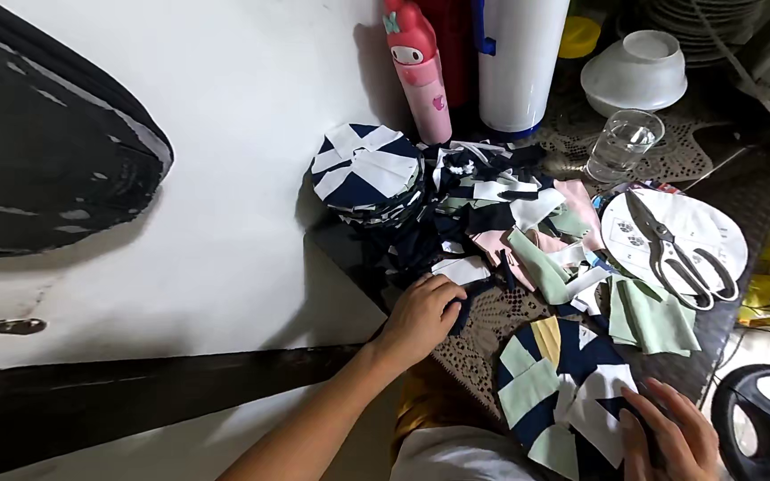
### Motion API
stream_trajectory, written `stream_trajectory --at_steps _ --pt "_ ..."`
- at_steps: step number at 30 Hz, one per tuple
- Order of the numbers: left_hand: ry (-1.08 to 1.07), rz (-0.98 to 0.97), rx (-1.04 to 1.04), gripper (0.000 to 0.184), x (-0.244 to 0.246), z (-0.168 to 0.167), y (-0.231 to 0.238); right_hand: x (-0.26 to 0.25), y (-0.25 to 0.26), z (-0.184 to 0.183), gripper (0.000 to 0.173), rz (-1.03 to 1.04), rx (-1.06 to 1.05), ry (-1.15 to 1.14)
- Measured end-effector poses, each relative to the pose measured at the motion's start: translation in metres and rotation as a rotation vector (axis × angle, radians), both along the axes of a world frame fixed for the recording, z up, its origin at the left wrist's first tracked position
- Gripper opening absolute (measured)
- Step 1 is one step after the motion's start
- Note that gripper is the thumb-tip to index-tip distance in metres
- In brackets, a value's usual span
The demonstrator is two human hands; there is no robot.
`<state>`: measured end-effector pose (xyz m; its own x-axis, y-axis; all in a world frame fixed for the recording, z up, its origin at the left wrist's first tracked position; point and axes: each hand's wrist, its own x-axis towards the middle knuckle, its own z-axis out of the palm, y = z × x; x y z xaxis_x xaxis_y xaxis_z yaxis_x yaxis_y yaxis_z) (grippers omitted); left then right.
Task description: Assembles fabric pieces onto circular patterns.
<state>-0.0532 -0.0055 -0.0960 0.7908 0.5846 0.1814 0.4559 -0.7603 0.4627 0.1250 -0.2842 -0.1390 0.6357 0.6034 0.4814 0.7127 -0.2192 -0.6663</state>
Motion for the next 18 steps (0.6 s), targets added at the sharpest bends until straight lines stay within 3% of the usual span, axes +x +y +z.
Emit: stream_trajectory --at_steps 5,7,10,14,18 --pt "-0.111 0.043 0.069 0.021 0.009 0.003 0.007 0.001 0.0 -0.001 0.023 0.01 0.009 0.026" --pt "0.063 0.097 0.039 0.024 0.019 0.016 0.014 0.001 0.0 -0.001 0.024 0.006 0.013 0.033" --pt "0.343 0.175 -0.164 0.03 0.037 0.038 0.029 0.001 0.001 0.0 0.025 -0.011 0.016 0.046" --pt "0.413 0.122 -0.323 0.021 0.046 0.046 0.044 0.001 0.0 -0.002 0.026 -0.027 0.025 0.039" --pt "0.399 0.112 -0.338 0.021 0.044 0.051 0.05 0.001 0.002 -0.001 0.024 -0.048 0.02 -0.012"
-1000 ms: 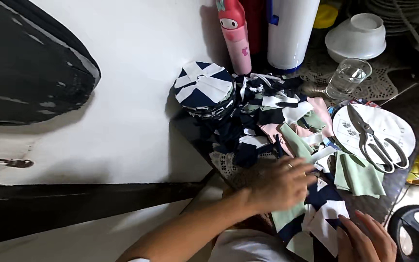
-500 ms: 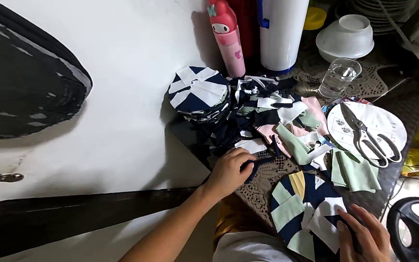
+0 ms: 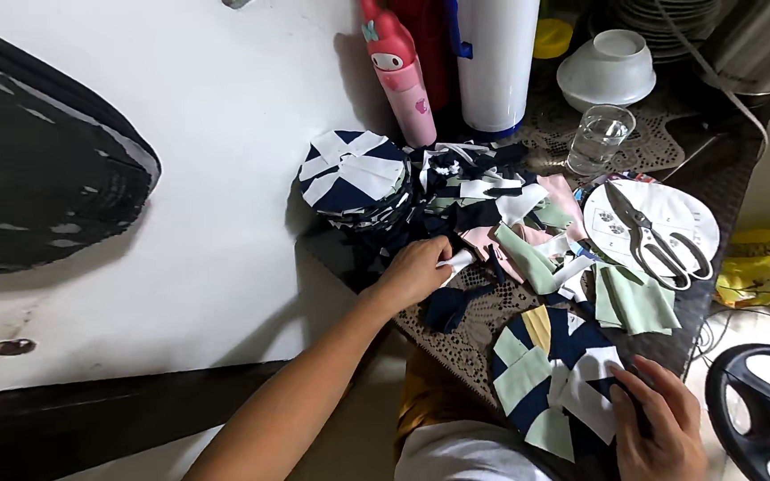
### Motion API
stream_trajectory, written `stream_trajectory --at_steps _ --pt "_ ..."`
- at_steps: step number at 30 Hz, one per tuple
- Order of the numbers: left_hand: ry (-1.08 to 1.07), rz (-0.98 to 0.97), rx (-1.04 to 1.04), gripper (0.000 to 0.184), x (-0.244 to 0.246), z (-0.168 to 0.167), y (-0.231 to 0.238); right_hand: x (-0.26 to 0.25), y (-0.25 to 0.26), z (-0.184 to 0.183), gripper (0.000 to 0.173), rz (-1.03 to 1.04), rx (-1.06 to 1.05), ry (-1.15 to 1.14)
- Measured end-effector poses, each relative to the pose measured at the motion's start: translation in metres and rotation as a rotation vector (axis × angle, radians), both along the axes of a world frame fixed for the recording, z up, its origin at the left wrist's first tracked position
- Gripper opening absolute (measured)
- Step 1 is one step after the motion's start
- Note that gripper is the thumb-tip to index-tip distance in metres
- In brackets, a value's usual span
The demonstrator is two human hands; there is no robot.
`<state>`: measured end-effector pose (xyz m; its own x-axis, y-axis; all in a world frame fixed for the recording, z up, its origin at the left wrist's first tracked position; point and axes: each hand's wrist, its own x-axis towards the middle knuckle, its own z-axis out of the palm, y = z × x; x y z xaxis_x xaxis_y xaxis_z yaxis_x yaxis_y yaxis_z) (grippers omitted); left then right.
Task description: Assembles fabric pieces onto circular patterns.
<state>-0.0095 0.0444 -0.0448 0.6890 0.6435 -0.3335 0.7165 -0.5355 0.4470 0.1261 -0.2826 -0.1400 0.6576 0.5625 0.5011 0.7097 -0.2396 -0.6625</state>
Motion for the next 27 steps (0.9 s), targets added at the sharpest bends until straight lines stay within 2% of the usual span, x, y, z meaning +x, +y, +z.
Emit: stream_trajectory --at_steps 4,8,10,12,15,18,22,27 --pt "-0.344 0.176 -0.069 0.023 -0.015 -0.005 0.019 -0.004 0.016 0.013 0.022 0.088 -0.017 -0.092" --pt "-0.689 0.416 -0.459 0.017 -0.018 0.003 0.015 -0.036 0.076 0.039 0.021 0.411 -0.065 -0.281" --pt "-0.769 0.482 -0.636 0.015 -0.019 0.01 0.008 -0.058 0.109 0.038 0.021 0.58 -0.131 -0.387" --pt "-0.813 0.507 -0.732 0.014 -0.022 0.016 0.001 -0.071 0.132 0.031 0.029 0.672 -0.273 -0.417" --pt "-0.87 0.506 -0.758 0.017 -0.032 0.021 -0.005 -0.073 0.152 0.022 0.04 0.677 -0.424 -0.362" --pt "-0.907 0.517 -0.685 0.019 -0.045 0.022 -0.006 -0.069 0.157 0.023 0.038 0.595 -0.44 -0.373" --pt "-0.891 0.525 -0.605 0.01 -0.054 0.014 -0.015 -0.06 0.154 0.029 0.038 0.5 -0.501 -0.36" --pt "-0.835 0.494 -0.569 0.006 -0.046 -0.005 -0.033 -0.048 0.153 0.04 0.036 0.452 -0.488 -0.239"
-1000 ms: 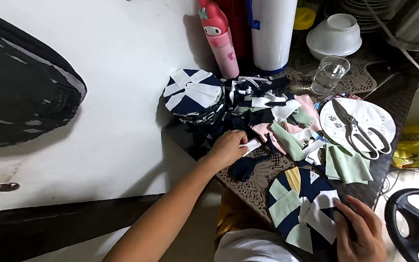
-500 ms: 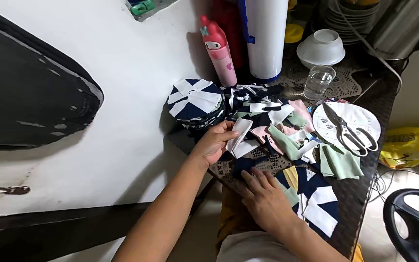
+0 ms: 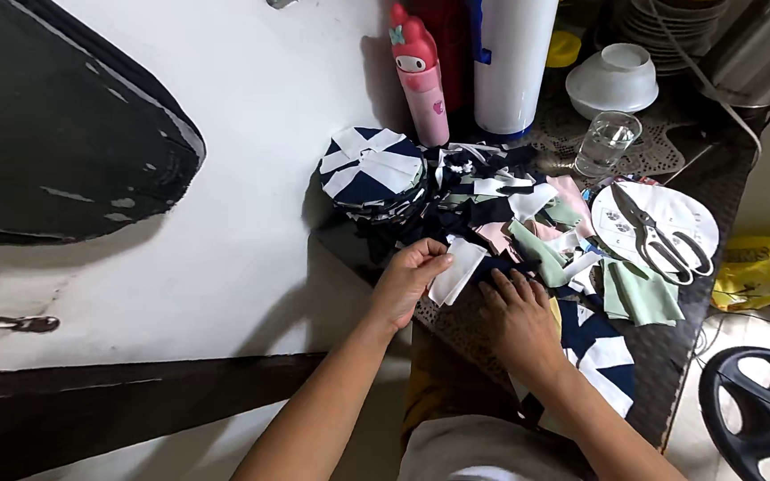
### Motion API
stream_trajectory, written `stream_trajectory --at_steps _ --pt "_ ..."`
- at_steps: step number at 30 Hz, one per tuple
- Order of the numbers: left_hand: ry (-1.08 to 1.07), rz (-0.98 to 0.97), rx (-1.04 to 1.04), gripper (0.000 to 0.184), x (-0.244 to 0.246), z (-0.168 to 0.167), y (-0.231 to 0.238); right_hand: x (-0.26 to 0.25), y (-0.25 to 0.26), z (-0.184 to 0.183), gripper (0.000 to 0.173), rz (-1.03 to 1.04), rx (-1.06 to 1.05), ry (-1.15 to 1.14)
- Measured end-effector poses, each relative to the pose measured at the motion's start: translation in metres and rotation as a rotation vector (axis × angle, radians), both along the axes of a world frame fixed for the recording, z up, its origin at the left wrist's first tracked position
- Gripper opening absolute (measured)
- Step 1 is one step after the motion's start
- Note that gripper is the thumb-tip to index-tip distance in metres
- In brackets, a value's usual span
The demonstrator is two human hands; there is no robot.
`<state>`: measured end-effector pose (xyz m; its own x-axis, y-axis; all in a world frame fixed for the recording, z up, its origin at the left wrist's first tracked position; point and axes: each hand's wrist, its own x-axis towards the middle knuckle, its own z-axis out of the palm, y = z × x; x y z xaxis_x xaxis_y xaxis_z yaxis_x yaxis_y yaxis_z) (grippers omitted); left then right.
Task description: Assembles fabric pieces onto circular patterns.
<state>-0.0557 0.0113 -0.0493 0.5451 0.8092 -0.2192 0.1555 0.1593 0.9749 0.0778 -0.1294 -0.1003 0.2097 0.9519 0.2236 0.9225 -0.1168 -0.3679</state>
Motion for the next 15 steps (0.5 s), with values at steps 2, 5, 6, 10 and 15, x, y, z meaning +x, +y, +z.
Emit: stream_trajectory --at_steps 2,5,6,10,15 --pt "0.028 0.001 0.029 0.004 0.006 -0.009 -0.001 0.003 -0.003 0.001 0.033 -0.015 0.075 0.017" --pt "0.094 -0.006 0.096 0.006 0.011 -0.02 -0.001 0.004 -0.011 -0.001 0.028 -0.005 0.16 0.035" --pt "0.105 -0.006 0.116 0.006 0.012 -0.022 -0.002 0.003 -0.015 -0.002 0.027 0.005 0.176 0.035" --pt "0.225 -0.067 0.378 0.01 0.011 -0.032 -0.008 0.001 -0.029 -0.003 0.024 0.034 0.205 0.04" --pt "0.409 -0.062 0.918 0.014 0.011 -0.048 -0.013 0.004 -0.039 -0.003 0.023 0.001 0.224 0.061"
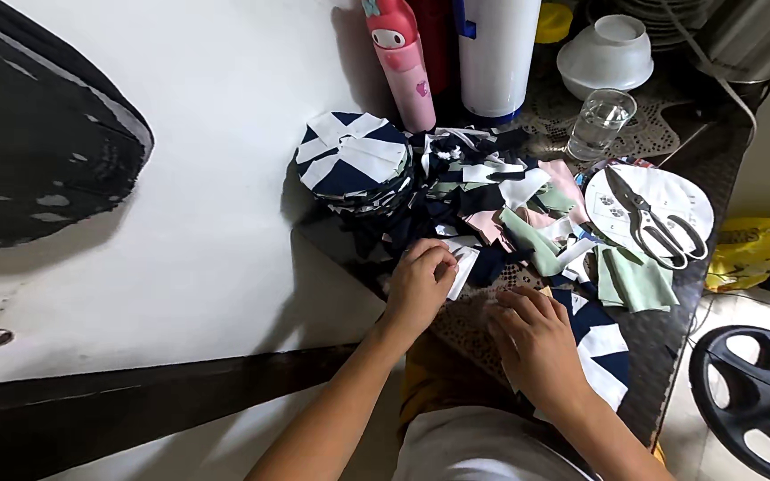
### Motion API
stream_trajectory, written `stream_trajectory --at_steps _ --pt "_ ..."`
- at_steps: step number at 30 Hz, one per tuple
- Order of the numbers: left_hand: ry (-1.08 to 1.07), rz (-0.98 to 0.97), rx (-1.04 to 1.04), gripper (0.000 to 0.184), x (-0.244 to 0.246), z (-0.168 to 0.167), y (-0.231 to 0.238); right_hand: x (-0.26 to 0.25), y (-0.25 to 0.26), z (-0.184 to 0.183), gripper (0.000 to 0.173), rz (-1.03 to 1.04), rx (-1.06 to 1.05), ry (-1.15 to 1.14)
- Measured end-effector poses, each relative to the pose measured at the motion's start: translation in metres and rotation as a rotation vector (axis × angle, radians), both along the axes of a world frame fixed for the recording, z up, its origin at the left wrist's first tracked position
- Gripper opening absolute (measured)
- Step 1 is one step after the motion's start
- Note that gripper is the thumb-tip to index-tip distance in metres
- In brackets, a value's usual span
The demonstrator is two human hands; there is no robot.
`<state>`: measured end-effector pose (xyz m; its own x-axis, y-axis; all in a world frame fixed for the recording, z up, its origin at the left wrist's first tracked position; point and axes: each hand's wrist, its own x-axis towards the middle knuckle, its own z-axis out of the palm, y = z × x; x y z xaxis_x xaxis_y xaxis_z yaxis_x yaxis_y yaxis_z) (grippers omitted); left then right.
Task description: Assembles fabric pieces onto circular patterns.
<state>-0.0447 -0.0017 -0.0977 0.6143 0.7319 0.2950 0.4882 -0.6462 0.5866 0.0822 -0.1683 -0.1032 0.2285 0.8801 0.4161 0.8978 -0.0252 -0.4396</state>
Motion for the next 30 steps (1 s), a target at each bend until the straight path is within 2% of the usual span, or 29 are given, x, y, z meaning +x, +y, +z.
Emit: stream_trajectory --at_steps 3,9,11,18,23,30 --pt "-0.099 0.009 0.024 0.012 0.0 -0.001 -0.005 -0.002 0.0 0.003 0.021 0.001 0.017 0.147" --pt "-0.336 -0.107 -0.437 0.006 -0.005 0.025 -0.032 -0.013 0.019 0.022 0.019 -0.013 0.119 0.986" --pt "-0.375 -0.133 -0.506 0.004 -0.006 0.027 -0.04 -0.018 0.02 0.024 0.016 -0.024 0.169 1.126" --pt "-0.38 -0.147 -0.599 0.008 -0.016 0.022 -0.054 -0.024 0.01 0.014 0.011 -0.044 0.206 1.14" --pt "-0.352 -0.16 -0.557 0.006 -0.017 0.024 -0.056 -0.023 0.007 0.01 0.011 -0.012 0.23 1.074" --pt "-0.287 -0.157 -0.439 0.013 -0.021 0.028 -0.059 -0.023 0.006 0.007 0.011 0.01 0.275 0.949"
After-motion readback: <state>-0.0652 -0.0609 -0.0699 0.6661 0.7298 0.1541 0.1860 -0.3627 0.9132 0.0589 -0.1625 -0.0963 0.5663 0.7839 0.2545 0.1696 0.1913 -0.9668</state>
